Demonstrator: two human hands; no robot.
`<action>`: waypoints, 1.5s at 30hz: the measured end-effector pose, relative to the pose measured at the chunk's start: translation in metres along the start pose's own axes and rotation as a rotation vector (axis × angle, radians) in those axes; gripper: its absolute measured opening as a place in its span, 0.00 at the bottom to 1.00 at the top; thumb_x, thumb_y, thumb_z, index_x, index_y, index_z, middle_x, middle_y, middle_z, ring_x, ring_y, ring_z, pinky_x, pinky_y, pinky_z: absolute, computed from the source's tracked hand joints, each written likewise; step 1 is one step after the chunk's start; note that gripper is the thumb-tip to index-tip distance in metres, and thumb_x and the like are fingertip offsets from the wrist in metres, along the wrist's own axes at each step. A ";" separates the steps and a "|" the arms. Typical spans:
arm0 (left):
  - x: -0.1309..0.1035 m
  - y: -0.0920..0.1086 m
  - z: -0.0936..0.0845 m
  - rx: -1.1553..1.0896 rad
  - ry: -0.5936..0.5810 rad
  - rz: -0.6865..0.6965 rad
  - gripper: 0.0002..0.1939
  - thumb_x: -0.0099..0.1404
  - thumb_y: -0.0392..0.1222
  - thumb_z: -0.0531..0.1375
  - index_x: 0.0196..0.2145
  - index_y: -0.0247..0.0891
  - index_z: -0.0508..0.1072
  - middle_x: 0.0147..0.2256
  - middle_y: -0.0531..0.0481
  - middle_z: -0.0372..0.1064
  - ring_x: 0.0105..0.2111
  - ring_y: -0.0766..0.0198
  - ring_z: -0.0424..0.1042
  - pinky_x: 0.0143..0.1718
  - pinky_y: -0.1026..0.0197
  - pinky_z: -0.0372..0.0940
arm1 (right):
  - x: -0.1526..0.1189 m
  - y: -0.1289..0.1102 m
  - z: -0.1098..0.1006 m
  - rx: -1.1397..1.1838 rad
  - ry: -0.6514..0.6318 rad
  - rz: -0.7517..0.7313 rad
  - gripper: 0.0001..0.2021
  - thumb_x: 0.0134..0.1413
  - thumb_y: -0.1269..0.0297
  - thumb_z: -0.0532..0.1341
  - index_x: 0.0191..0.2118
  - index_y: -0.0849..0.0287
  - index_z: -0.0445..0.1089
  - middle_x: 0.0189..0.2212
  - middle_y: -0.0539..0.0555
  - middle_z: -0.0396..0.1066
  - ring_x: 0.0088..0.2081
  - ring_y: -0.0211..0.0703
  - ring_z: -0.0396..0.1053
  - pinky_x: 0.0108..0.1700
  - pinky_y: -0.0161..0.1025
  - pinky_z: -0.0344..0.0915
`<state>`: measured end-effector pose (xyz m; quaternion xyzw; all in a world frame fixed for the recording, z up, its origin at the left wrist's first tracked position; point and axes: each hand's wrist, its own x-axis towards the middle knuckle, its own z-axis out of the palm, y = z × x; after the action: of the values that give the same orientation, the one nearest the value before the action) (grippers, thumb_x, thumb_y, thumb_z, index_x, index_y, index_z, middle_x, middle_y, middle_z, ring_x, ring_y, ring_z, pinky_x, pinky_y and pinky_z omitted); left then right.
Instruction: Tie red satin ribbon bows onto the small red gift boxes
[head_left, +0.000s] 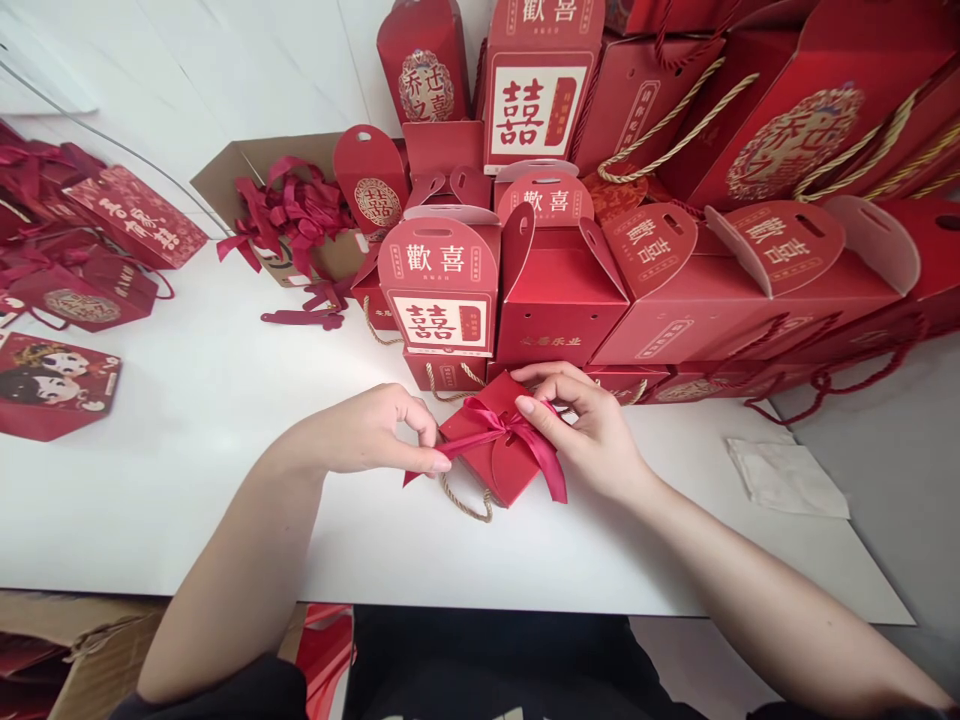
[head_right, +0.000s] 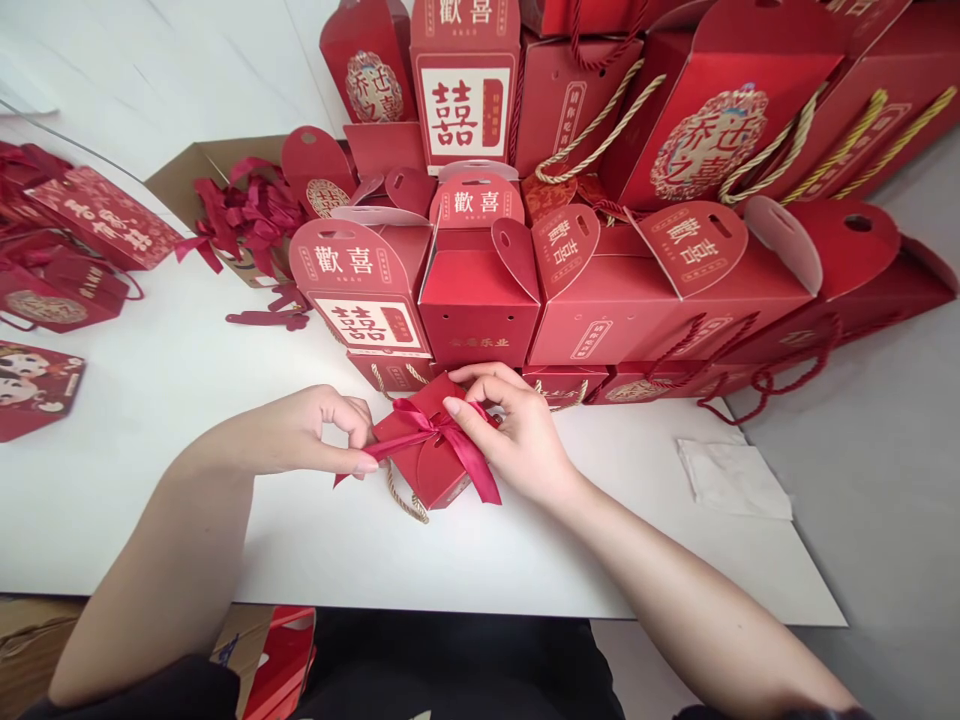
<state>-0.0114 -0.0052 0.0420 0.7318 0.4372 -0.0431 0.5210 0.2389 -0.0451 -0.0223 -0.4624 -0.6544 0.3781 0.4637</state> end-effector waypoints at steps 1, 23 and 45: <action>-0.001 0.001 0.000 0.012 -0.003 0.012 0.18 0.61 0.51 0.62 0.21 0.36 0.74 0.28 0.50 0.70 0.29 0.65 0.68 0.30 0.64 0.61 | 0.001 0.000 -0.001 0.006 -0.016 0.003 0.15 0.61 0.57 0.63 0.25 0.56 0.65 0.47 0.55 0.72 0.51 0.47 0.69 0.50 0.43 0.63; -0.007 0.005 0.000 0.128 0.130 0.153 0.13 0.60 0.49 0.64 0.27 0.36 0.71 0.28 0.53 0.67 0.29 0.67 0.63 0.32 0.66 0.60 | 0.005 0.000 -0.009 0.234 -0.152 0.102 0.18 0.66 0.54 0.57 0.26 0.57 0.66 0.53 0.54 0.69 0.52 0.47 0.68 0.57 0.46 0.61; -0.004 -0.012 -0.001 0.131 0.124 -0.056 0.25 0.66 0.60 0.56 0.23 0.37 0.77 0.19 0.51 0.64 0.18 0.69 0.56 0.20 0.63 0.50 | 0.002 -0.004 -0.008 0.087 -0.154 0.033 0.14 0.62 0.59 0.63 0.26 0.58 0.67 0.50 0.56 0.69 0.53 0.46 0.68 0.53 0.41 0.63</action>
<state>-0.0224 -0.0063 0.0361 0.7530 0.4850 -0.0408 0.4428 0.2454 -0.0437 -0.0154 -0.4221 -0.6634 0.4481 0.4254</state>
